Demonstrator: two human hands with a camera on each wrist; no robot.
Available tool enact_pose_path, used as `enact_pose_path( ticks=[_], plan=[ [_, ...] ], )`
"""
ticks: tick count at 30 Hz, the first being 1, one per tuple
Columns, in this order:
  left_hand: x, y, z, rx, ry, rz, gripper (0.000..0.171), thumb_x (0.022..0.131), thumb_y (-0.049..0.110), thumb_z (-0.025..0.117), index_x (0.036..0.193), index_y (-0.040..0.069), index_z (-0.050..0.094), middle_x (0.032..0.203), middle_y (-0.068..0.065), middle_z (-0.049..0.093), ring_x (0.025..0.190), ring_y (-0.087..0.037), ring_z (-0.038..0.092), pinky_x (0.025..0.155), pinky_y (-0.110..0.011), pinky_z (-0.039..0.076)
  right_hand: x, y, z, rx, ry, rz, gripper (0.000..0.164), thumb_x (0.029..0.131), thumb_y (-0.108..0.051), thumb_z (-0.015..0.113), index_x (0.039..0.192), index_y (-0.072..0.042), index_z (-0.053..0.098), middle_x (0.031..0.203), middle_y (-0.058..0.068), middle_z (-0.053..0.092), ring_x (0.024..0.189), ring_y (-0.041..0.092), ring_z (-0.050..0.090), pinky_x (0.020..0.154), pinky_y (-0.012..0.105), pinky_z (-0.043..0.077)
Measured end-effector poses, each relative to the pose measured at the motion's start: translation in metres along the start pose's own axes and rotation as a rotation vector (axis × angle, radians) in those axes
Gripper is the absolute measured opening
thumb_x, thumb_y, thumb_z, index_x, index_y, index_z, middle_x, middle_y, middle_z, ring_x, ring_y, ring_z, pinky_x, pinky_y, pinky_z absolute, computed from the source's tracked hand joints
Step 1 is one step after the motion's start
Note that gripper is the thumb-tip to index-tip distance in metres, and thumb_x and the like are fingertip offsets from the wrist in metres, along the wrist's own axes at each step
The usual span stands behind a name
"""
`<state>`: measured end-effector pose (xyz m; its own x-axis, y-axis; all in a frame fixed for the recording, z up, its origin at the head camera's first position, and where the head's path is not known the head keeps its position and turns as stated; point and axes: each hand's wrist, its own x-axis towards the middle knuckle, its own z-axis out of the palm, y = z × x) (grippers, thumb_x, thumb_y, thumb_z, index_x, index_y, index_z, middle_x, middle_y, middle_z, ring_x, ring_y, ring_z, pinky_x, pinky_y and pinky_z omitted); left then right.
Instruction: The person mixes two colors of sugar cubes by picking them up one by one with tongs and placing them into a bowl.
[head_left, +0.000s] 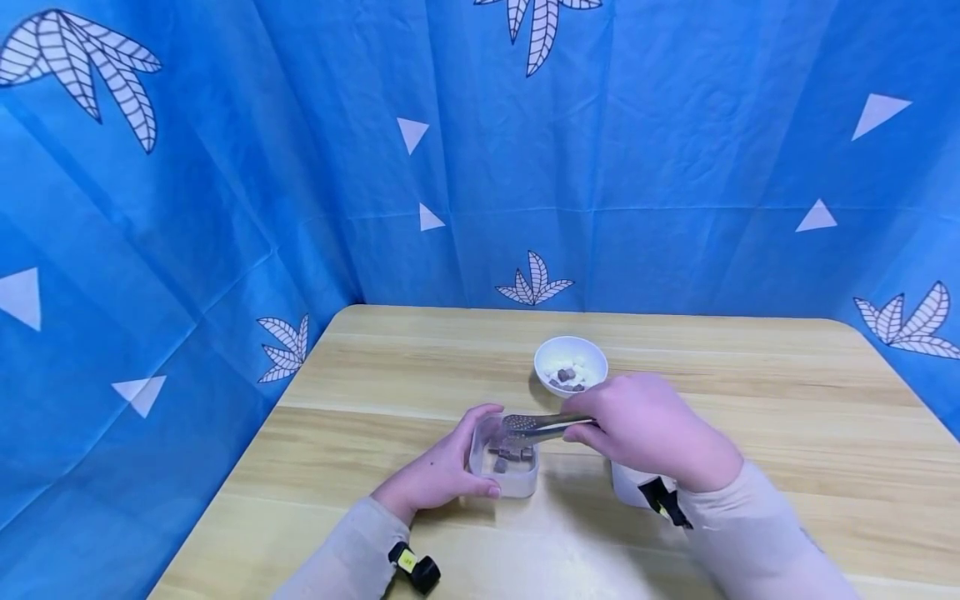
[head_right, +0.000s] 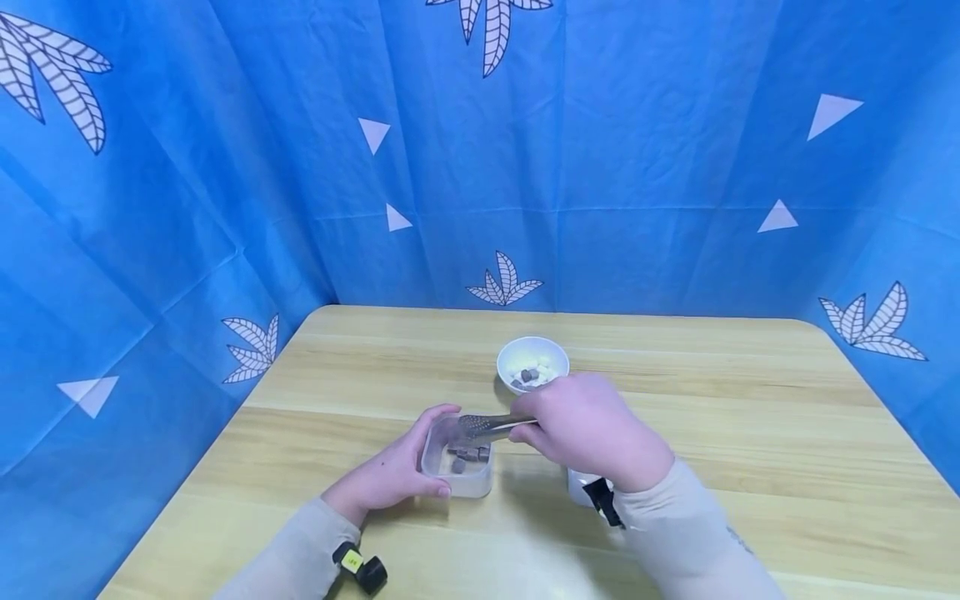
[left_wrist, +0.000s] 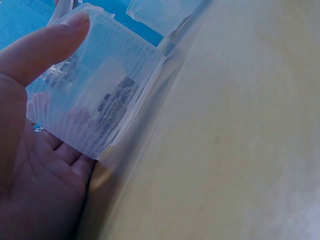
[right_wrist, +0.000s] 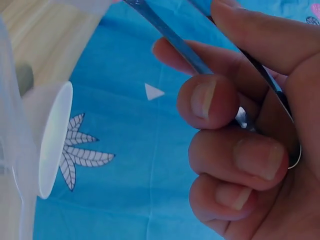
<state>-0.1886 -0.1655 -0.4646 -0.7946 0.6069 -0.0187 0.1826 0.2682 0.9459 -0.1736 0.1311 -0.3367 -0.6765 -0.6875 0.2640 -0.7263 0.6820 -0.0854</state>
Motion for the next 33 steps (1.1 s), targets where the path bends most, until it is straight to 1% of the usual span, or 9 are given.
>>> enact_pose_path(
  ticks=[6,11,14,17,19,23,25,30,33],
  plan=[
    [0.001,0.002,0.001,0.012,-0.012,0.026,0.108,0.076,0.017,0.089,0.158,0.019,0.019,0.155,0.003,0.041,0.141,-0.015,0.039,0.118,-0.044,0.024,0.003,-0.008,0.004,-0.004,-0.055,-0.003,0.016,0.087,-0.041,0.078,0.081,-0.033,0.065,0.066,-0.023,0.045,0.053,0.002,0.040,0.047,0.029,0.035],
    [0.001,0.001,0.002,0.034,-0.009,0.026,0.106,0.077,0.019,0.089,0.157,0.022,0.021,0.152,0.004,0.044,0.139,-0.014,0.041,0.117,-0.044,0.028,0.008,-0.018,0.004,-0.025,-0.095,0.003,0.022,0.083,-0.042,0.081,0.075,-0.032,0.062,0.060,-0.020,0.041,0.051,0.004,0.038,0.044,0.030,0.032],
    [0.000,0.001,0.001,0.039,-0.008,0.025,0.106,0.076,0.019,0.089,0.157,0.021,0.021,0.151,0.005,0.045,0.139,-0.014,0.041,0.116,-0.044,0.029,0.013,-0.027,0.004,-0.050,-0.119,0.020,0.025,0.082,-0.041,0.081,0.071,-0.031,0.060,0.058,-0.018,0.041,0.049,0.005,0.037,0.042,0.031,0.032],
    [0.001,0.000,0.000,0.045,-0.007,0.025,0.106,0.077,0.019,0.089,0.158,0.020,0.020,0.151,0.006,0.045,0.139,-0.014,0.041,0.116,-0.044,0.029,0.016,-0.031,0.004,-0.066,-0.129,0.044,0.024,0.082,-0.039,0.081,0.070,-0.031,0.061,0.058,-0.018,0.042,0.049,0.006,0.038,0.042,0.032,0.033],
    [0.001,0.000,0.000,0.050,-0.007,0.022,0.106,0.077,0.020,0.089,0.158,0.020,0.020,0.152,0.006,0.045,0.139,-0.013,0.041,0.116,-0.045,0.028,0.016,-0.032,0.003,-0.074,-0.135,0.071,0.022,0.082,-0.039,0.081,0.073,-0.030,0.064,0.059,-0.017,0.044,0.049,0.007,0.039,0.043,0.032,0.034],
    [0.001,0.001,0.001,0.052,-0.008,0.011,0.107,0.077,0.021,0.089,0.158,0.021,0.019,0.152,0.006,0.044,0.141,-0.014,0.039,0.117,-0.045,0.027,0.016,-0.031,0.005,-0.089,-0.148,0.108,0.021,0.082,-0.042,0.081,0.075,-0.031,0.065,0.059,-0.016,0.045,0.049,0.008,0.040,0.043,0.034,0.035],
    [0.000,0.001,0.001,0.049,-0.009,0.011,0.107,0.077,0.021,0.089,0.158,0.020,0.019,0.153,0.005,0.044,0.141,-0.014,0.039,0.117,-0.045,0.027,0.017,-0.032,0.008,-0.090,-0.153,0.087,0.021,0.082,-0.042,0.081,0.075,-0.031,0.065,0.059,-0.017,0.046,0.050,0.008,0.041,0.043,0.034,0.035],
    [0.000,0.003,0.002,0.029,-0.008,0.014,0.107,0.077,0.018,0.088,0.159,0.020,0.018,0.153,0.003,0.044,0.140,-0.016,0.041,0.115,-0.044,0.031,0.021,-0.033,0.015,-0.066,-0.155,-0.007,0.023,0.085,-0.040,0.079,0.072,-0.029,0.063,0.058,-0.017,0.045,0.051,0.005,0.041,0.044,0.031,0.037],
    [0.000,0.004,0.002,0.027,-0.008,0.013,0.106,0.078,0.018,0.088,0.158,0.020,0.019,0.153,0.003,0.044,0.139,-0.015,0.041,0.115,-0.042,0.032,0.021,-0.031,0.017,-0.048,-0.137,-0.024,0.024,0.085,-0.038,0.079,0.072,-0.029,0.062,0.057,-0.016,0.042,0.051,0.005,0.039,0.045,0.030,0.035]
  ],
)
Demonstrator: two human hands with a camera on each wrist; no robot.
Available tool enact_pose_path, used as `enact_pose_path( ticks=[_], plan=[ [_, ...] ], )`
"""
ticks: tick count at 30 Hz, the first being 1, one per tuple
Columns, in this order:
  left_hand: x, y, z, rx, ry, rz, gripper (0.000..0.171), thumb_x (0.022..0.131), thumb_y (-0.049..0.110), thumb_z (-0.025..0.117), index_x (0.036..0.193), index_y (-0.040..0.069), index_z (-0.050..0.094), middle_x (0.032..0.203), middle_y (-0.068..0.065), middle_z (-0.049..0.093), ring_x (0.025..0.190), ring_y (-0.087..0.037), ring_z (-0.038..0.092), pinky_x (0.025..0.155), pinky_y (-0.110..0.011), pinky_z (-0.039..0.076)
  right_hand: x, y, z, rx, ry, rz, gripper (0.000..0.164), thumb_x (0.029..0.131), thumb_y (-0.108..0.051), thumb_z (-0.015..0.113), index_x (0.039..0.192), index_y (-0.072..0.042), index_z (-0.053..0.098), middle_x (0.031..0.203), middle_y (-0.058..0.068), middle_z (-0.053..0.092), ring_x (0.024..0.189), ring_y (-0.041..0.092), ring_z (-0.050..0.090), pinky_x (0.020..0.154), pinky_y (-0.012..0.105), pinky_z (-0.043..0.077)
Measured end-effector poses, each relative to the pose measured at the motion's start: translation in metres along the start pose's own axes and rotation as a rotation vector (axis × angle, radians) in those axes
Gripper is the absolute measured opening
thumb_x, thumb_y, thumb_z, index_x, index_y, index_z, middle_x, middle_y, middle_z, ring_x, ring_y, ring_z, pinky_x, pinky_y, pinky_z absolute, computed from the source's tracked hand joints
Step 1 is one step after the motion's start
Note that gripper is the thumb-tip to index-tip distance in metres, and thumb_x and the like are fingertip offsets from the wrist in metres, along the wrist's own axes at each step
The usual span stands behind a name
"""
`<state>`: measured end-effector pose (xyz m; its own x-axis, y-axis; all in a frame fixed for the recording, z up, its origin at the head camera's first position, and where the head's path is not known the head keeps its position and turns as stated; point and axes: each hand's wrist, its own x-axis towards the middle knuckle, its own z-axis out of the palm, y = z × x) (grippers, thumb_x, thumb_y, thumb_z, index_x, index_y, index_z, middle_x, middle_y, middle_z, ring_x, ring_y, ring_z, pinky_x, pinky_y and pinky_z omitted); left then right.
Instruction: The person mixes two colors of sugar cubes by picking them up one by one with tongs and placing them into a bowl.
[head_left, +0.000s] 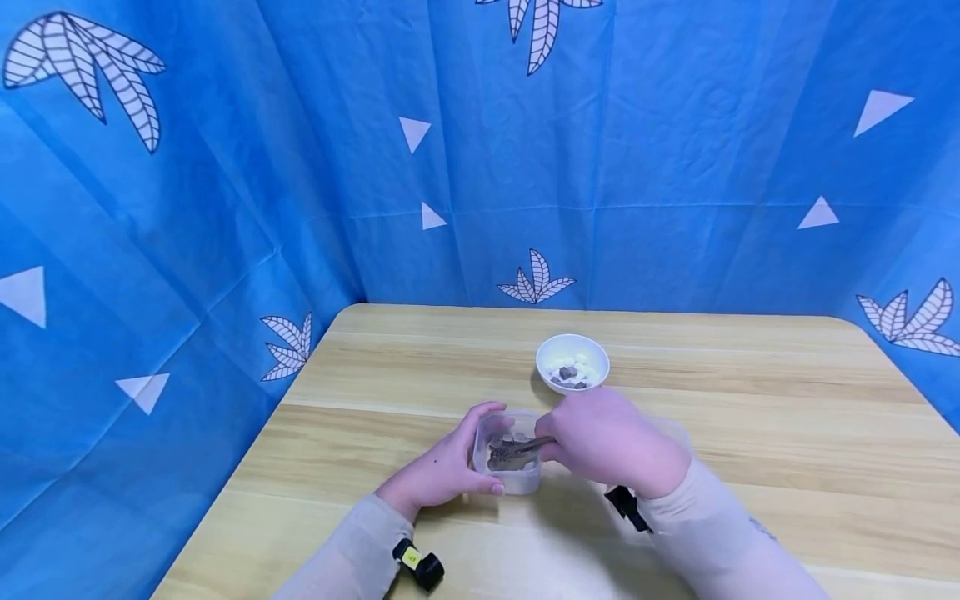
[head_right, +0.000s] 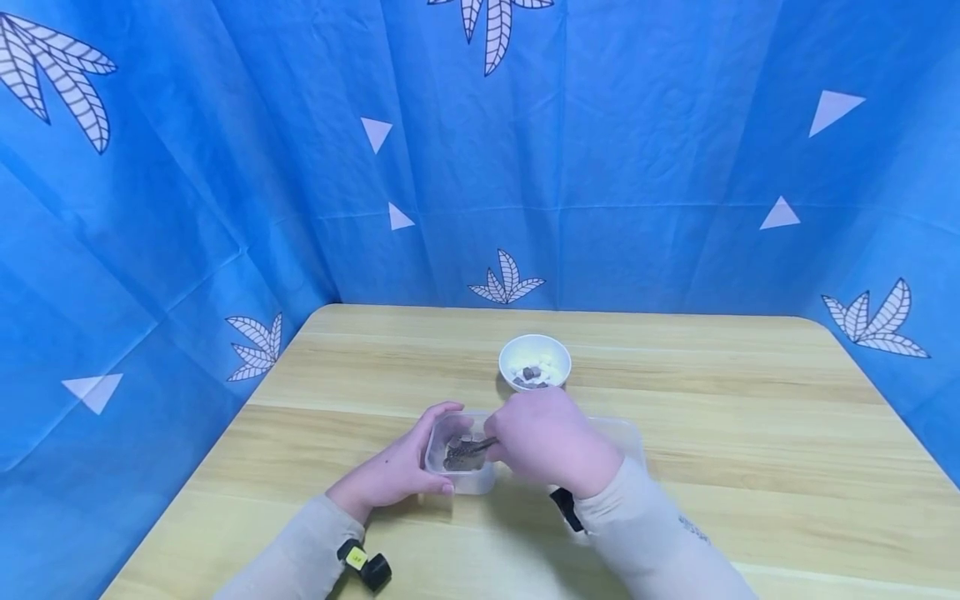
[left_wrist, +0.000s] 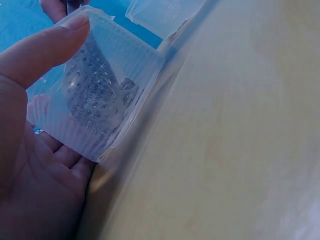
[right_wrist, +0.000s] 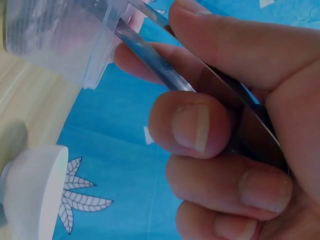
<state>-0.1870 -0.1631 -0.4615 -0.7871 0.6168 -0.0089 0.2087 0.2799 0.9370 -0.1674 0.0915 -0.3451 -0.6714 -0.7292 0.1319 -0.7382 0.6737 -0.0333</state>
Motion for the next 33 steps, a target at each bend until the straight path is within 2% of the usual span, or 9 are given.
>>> enact_pose_path(
  ticks=[10,16,21,26,33],
  plan=[
    [0.002,0.000,-0.002,-0.005,-0.013,0.025,0.106,0.077,0.018,0.088,0.158,0.020,0.019,0.155,0.001,0.042,0.141,-0.015,0.039,0.117,-0.043,0.026,-0.007,0.015,-0.013,0.074,0.042,-0.003,0.022,0.089,-0.031,0.078,0.074,-0.030,0.061,0.060,-0.018,0.042,0.052,0.003,0.039,0.047,0.028,0.035],
    [0.001,0.000,-0.002,0.003,0.008,-0.010,0.108,0.076,0.021,0.089,0.158,0.023,0.020,0.155,0.004,0.040,0.139,-0.016,0.041,0.117,-0.046,0.025,-0.017,0.030,-0.026,0.145,0.057,0.022,0.014,0.093,-0.030,0.074,0.081,-0.032,0.066,0.068,-0.021,0.049,0.057,0.001,0.043,0.053,0.027,0.040],
    [0.000,0.000,-0.002,0.006,0.010,-0.007,0.106,0.075,0.017,0.089,0.156,0.028,0.022,0.153,0.005,0.042,0.140,-0.013,0.039,0.117,-0.044,0.024,-0.028,0.048,-0.037,0.158,0.078,0.066,0.004,0.095,-0.031,0.071,0.094,-0.029,0.074,0.078,-0.021,0.061,0.064,0.000,0.052,0.059,0.031,0.048],
    [0.001,0.000,-0.002,0.010,0.006,0.010,0.105,0.075,0.014,0.089,0.156,0.028,0.023,0.152,0.006,0.044,0.141,-0.011,0.038,0.118,-0.041,0.025,-0.039,0.066,-0.043,0.131,0.111,0.130,0.009,0.095,-0.029,0.072,0.101,-0.027,0.077,0.089,-0.018,0.069,0.074,0.004,0.063,0.064,0.039,0.053],
    [0.001,0.001,-0.001,0.013,0.009,0.000,0.107,0.075,0.017,0.089,0.157,0.022,0.021,0.151,0.006,0.044,0.140,-0.012,0.038,0.117,-0.041,0.025,-0.048,0.087,-0.043,0.104,0.110,0.241,0.012,0.095,-0.031,0.071,0.103,-0.025,0.077,0.091,-0.013,0.072,0.078,0.013,0.067,0.067,0.045,0.054]
  ],
)
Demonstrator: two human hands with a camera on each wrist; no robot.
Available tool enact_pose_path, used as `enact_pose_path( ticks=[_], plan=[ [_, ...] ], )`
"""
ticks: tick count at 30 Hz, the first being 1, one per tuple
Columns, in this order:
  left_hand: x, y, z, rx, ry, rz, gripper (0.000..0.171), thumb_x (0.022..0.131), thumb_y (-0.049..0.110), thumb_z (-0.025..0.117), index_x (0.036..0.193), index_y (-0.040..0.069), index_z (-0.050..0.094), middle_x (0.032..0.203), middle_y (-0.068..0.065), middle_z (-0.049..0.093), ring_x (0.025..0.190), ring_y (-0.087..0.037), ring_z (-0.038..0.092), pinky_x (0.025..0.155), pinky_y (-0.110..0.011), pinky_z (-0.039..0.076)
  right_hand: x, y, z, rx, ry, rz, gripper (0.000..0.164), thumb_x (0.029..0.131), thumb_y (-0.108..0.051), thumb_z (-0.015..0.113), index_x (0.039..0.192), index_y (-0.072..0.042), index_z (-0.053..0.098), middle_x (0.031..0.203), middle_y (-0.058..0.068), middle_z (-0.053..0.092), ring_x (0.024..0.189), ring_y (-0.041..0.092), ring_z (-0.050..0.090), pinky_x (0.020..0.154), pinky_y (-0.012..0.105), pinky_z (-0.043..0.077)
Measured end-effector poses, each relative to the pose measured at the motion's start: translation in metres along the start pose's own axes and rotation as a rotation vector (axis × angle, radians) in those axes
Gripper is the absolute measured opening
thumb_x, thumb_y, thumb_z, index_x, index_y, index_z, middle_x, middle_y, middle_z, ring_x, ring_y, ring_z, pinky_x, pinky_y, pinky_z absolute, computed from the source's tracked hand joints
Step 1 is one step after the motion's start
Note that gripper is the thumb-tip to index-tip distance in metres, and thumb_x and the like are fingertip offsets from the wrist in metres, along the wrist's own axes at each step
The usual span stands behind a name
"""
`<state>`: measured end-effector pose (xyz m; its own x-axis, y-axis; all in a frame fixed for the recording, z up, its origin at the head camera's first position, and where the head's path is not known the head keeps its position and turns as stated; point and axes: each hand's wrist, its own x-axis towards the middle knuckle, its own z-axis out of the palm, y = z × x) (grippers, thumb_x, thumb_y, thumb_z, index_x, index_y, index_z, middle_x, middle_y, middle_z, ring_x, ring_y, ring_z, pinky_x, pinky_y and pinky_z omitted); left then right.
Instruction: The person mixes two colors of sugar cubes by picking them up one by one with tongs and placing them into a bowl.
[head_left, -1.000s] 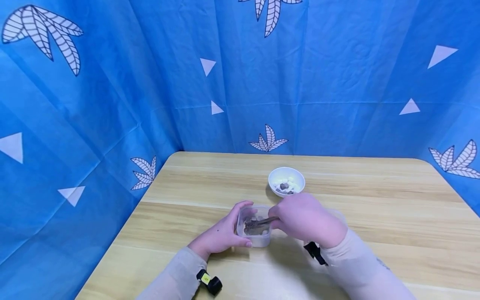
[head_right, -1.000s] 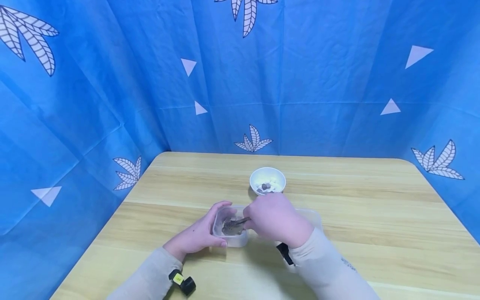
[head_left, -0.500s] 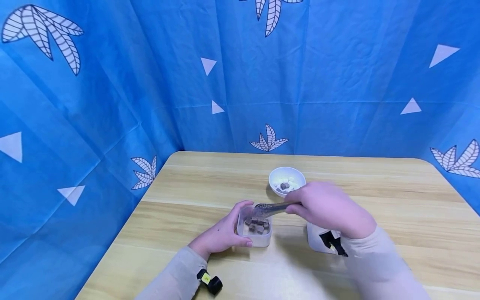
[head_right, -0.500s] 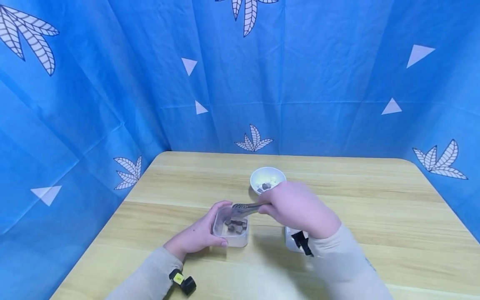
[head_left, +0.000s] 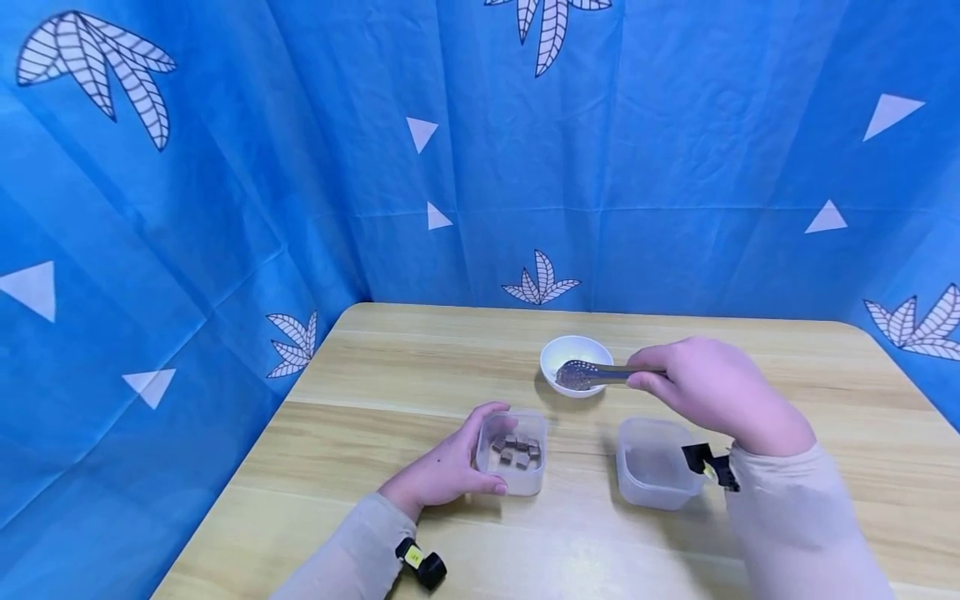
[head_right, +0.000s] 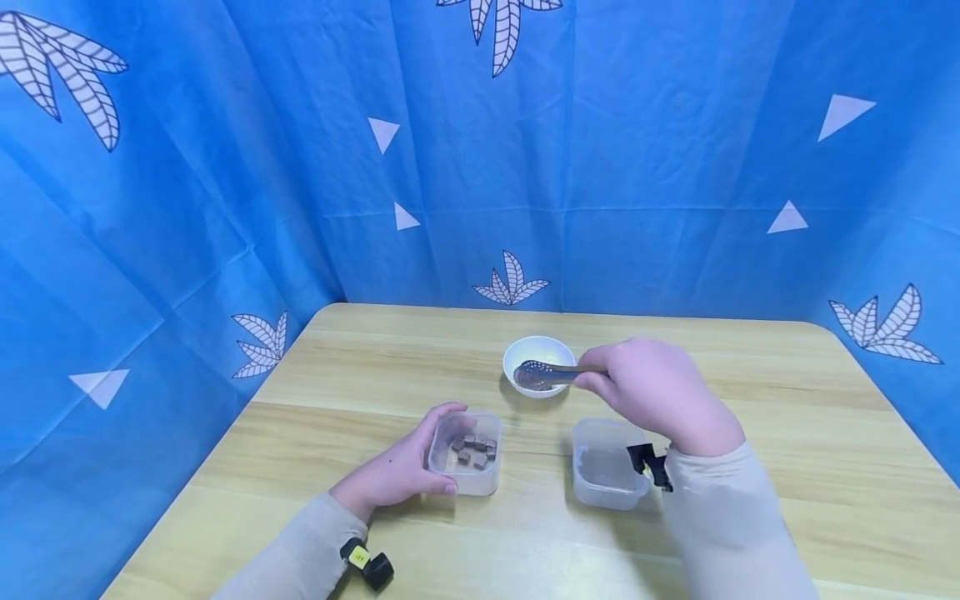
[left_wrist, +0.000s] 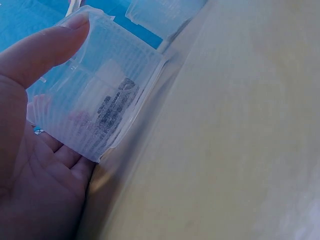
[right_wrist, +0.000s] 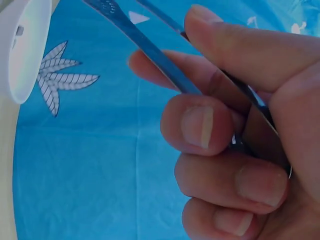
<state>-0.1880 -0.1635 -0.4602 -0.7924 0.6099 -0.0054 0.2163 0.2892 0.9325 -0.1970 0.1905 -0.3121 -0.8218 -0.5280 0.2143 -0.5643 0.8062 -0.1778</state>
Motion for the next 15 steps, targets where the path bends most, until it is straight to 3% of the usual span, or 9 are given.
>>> enact_pose_path(
  ticks=[5,15],
  plan=[
    [-0.001,0.001,0.001,-0.003,0.007,-0.013,0.106,0.075,0.018,0.090,0.157,0.025,0.022,0.150,0.008,0.045,0.140,-0.012,0.038,0.117,-0.042,0.026,0.000,0.009,0.003,-0.021,0.005,0.049,0.015,0.095,-0.031,0.070,0.105,-0.022,0.078,0.095,-0.008,0.074,0.086,0.021,0.071,0.074,0.051,0.055],
    [-0.002,0.001,0.003,-0.001,0.009,-0.018,0.104,0.075,0.020,0.090,0.155,0.030,0.024,0.151,0.008,0.045,0.141,-0.011,0.037,0.117,-0.043,0.024,0.003,0.018,0.012,-0.025,-0.028,0.102,0.020,0.096,-0.036,0.069,0.108,-0.022,0.078,0.097,-0.006,0.075,0.087,0.023,0.071,0.073,0.052,0.054]
  ],
)
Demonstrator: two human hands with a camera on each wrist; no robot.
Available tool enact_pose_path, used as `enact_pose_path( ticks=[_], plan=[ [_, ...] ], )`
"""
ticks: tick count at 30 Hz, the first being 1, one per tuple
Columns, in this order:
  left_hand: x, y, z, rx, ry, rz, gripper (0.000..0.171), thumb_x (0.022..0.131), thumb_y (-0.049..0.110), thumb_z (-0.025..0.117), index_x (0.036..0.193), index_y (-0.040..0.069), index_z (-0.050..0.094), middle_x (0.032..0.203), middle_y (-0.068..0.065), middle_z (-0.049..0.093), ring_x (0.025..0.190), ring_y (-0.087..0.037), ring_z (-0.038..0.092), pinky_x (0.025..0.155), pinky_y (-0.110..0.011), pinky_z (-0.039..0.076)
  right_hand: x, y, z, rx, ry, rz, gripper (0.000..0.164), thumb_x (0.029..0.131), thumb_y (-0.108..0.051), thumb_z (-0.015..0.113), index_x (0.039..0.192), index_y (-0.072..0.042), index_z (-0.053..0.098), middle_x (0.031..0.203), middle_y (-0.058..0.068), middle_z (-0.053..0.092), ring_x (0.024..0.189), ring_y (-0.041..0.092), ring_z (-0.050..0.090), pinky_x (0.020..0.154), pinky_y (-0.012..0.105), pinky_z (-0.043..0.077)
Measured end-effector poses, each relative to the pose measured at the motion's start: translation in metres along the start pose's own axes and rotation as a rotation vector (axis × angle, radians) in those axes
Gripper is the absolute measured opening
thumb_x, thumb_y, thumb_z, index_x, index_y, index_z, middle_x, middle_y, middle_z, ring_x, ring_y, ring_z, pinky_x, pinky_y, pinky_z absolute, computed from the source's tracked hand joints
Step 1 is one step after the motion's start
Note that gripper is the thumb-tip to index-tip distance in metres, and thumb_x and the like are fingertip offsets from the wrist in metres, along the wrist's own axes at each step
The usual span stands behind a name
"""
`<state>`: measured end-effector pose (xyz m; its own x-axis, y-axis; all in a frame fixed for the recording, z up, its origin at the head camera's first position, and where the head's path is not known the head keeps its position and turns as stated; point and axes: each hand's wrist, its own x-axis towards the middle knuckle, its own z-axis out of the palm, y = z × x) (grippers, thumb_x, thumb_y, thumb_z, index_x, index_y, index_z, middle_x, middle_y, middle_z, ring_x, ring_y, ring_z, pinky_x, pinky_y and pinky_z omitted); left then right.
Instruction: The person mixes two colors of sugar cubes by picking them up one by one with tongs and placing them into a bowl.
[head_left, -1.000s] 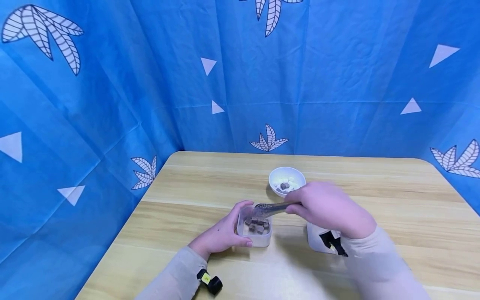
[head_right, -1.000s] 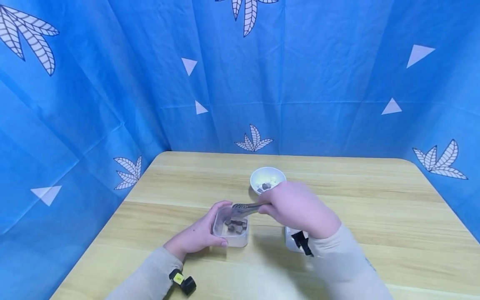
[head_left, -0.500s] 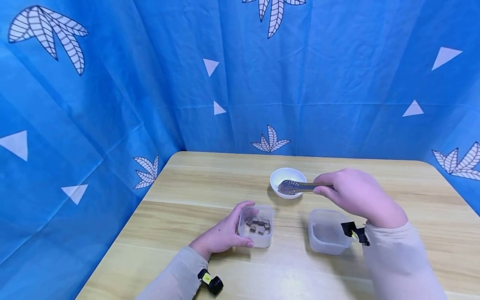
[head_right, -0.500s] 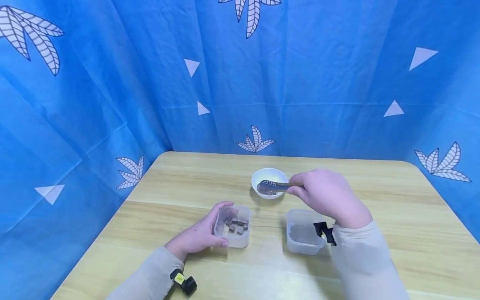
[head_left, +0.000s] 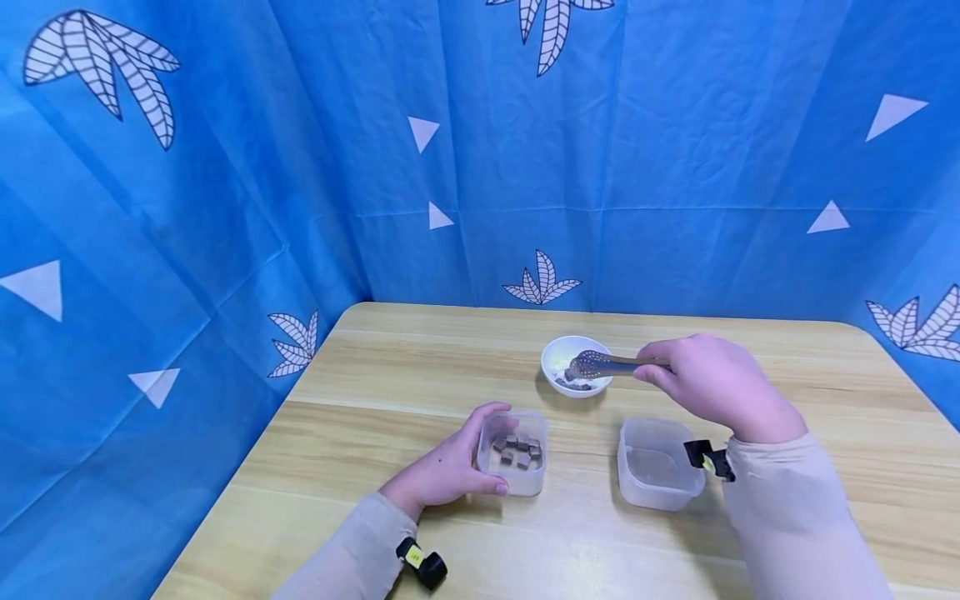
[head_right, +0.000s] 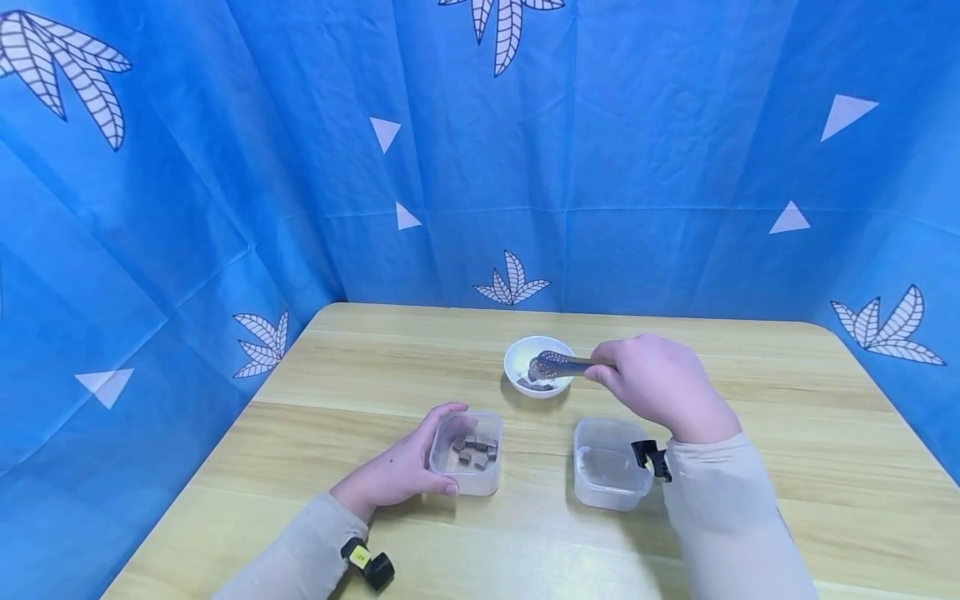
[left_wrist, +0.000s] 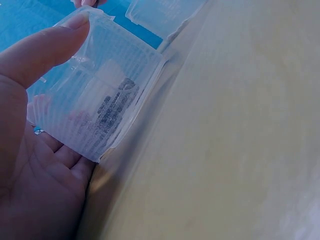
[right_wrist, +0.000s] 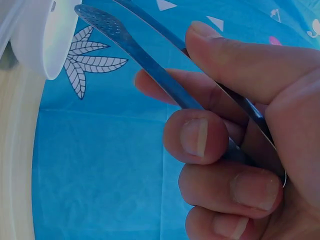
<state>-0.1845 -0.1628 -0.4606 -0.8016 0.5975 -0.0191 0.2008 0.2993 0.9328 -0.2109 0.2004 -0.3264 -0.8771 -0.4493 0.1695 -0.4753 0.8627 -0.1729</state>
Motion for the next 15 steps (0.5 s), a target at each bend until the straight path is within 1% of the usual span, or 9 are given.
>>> enact_pose_path(
  ticks=[4,7,11,13,15],
  plan=[
    [0.000,0.000,0.000,0.002,0.003,0.000,0.105,0.076,0.021,0.090,0.156,0.028,0.023,0.151,0.008,0.045,0.141,-0.013,0.037,0.117,-0.044,0.024,-0.001,-0.002,-0.002,0.007,-0.005,0.002,0.021,0.096,-0.037,0.068,0.108,-0.023,0.077,0.098,-0.007,0.074,0.087,0.022,0.070,0.074,0.053,0.054],
    [0.000,0.000,0.000,0.000,0.002,0.002,0.105,0.075,0.020,0.090,0.156,0.026,0.023,0.151,0.008,0.045,0.141,-0.013,0.038,0.117,-0.044,0.025,-0.001,-0.007,-0.004,0.025,-0.002,-0.028,0.019,0.096,-0.037,0.069,0.108,-0.024,0.077,0.096,-0.010,0.073,0.084,0.017,0.069,0.073,0.049,0.054],
    [0.000,0.001,0.001,-0.005,-0.001,0.002,0.106,0.075,0.018,0.090,0.157,0.024,0.022,0.151,0.007,0.045,0.141,-0.013,0.038,0.117,-0.041,0.026,-0.002,-0.018,-0.008,0.054,0.017,-0.104,0.016,0.096,-0.036,0.069,0.106,-0.027,0.077,0.089,-0.017,0.069,0.073,0.008,0.060,0.066,0.039,0.051],
    [0.000,0.001,0.001,-0.008,-0.002,0.004,0.106,0.075,0.017,0.089,0.157,0.022,0.022,0.151,0.006,0.044,0.141,-0.014,0.038,0.117,-0.041,0.027,-0.003,-0.026,-0.009,0.065,0.025,-0.148,0.014,0.096,-0.035,0.070,0.106,-0.027,0.077,0.088,-0.019,0.067,0.070,0.005,0.056,0.065,0.036,0.049],
    [0.000,0.002,0.001,-0.011,-0.002,0.001,0.107,0.075,0.015,0.089,0.157,0.023,0.022,0.151,0.006,0.044,0.140,-0.014,0.039,0.116,-0.041,0.027,-0.003,-0.034,-0.010,0.070,0.029,-0.187,0.013,0.096,-0.034,0.070,0.105,-0.026,0.077,0.088,-0.020,0.066,0.070,0.003,0.056,0.066,0.035,0.050]
  ],
)
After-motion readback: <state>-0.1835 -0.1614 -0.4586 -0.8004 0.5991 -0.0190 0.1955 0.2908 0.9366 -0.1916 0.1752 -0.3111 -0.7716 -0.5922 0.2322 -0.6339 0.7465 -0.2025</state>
